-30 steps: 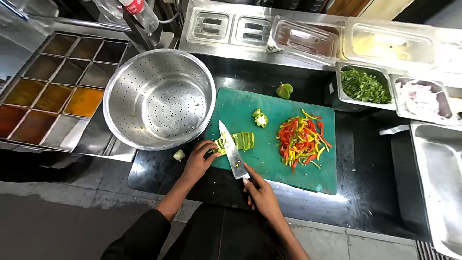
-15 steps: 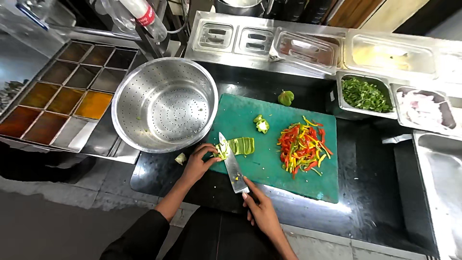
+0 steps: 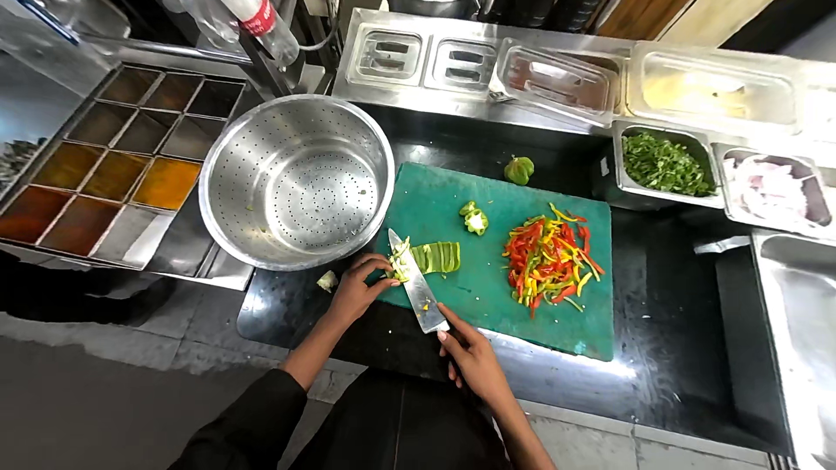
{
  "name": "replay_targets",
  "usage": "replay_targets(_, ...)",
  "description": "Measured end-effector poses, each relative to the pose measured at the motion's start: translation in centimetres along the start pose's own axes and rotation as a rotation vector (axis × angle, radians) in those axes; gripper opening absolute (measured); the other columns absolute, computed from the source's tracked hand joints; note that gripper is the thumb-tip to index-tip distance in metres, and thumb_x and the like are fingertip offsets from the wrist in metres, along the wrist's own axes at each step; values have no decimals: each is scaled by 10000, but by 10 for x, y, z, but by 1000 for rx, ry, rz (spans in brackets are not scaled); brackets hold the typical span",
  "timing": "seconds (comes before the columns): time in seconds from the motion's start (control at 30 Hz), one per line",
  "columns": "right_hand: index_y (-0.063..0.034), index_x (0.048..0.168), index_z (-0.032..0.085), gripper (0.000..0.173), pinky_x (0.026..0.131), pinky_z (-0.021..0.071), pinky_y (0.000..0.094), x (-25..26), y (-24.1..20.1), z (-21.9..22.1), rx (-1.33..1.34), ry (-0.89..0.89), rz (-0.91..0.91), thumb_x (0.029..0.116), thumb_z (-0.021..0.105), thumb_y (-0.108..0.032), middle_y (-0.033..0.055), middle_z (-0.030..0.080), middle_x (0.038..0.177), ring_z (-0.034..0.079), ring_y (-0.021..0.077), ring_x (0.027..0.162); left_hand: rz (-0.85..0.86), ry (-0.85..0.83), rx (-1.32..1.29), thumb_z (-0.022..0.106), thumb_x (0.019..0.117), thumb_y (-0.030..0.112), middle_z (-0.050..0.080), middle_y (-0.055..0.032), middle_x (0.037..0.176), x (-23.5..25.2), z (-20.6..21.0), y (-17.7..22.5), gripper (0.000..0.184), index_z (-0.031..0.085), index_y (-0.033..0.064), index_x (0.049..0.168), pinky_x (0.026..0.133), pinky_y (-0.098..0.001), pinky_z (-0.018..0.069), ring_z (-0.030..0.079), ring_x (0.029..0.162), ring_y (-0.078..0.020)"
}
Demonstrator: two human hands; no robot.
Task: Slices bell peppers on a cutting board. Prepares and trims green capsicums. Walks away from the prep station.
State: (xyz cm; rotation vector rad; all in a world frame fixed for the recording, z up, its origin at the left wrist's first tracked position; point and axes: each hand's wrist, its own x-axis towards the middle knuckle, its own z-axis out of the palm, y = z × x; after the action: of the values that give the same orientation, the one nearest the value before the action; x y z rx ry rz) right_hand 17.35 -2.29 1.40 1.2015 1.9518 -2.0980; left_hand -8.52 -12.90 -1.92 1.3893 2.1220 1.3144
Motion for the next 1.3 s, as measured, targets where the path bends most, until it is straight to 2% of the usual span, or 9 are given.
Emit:
replay_targets(0.2, -258, 1548, 485, 494, 452, 528, 294, -21, 1, 1, -162, 60, -33, 1059, 547, -275, 26, 705, 884, 591, 117, 504, -1, 125, -84, 854, 813, 198, 690, -77, 1133, -3, 8, -3, 253, 733, 43, 973, 993, -332, 537, 646, 1121, -153)
replay_targets(0.4, -240, 1537, 499, 479, 481, 533, 296, 4, -11, 10, -178, 78, -19, 1065, 549, -303, 38, 704, 870, 606, 124, 531, 28, 65, -59, 832, 840, 190, 707, -78, 1139, -3, 5, -7, 222, 755, 44, 989, 1005, -372, 536, 650, 1133, -181)
replay_targets(0.57, -282, 1549, 483, 491, 476, 542, 310, -15, -4, 5, -237, 61, -43, 1062, 546, -291, 39, 715, 897, 604, 127, 516, 13, 78, -76, 835, 838, 212, 699, -69, 1137, -3, 5, -7, 236, 752, 55, 994, 999, -346, 538, 647, 1129, -161)
replay_targets(0.77, -276, 1529, 509, 469, 533, 554, 320, 11, -12, 16, -267, 90, -42, 1065, 538, -335, 39, 716, 908, 625, 134, 565, 44, 99, -104, 844, 823, 200, 694, -62, 1134, -6, 8, -10, 236, 742, 55, 978, 1011, -321, 530, 640, 1133, -141)
replay_targets(0.9, -279, 1541, 493, 480, 488, 551, 308, 1, -4, 13, -239, 64, -73, 1066, 536, -324, 36, 715, 918, 619, 126, 538, 47, 116, -116, 845, 823, 225, 691, -57, 1131, -4, 9, -9, 256, 739, 55, 983, 1014, -305, 522, 634, 1135, -131)
replay_targets(1.1, -246, 1535, 505, 485, 473, 541, 288, -15, 10, 10, -198, 57, -109, 1053, 556, -273, 29, 720, 920, 601, 110, 518, 14, 113, -125, 904, 749, 231, 648, -110, 1218, -3, 8, -7, 435, 697, 22, 1070, 1046, -358, 509, 604, 1201, -183)
replay_targets(1.3, -264, 1546, 485, 488, 465, 539, 294, 3, -1, 8, -178, 5, -50, 1063, 544, -299, 31, 710, 907, 606, 120, 520, -1, 129, -64, 873, 793, 262, 632, -130, 1276, -3, 10, -7, 472, 684, 18, 1150, 1069, -383, 491, 588, 1240, -206)
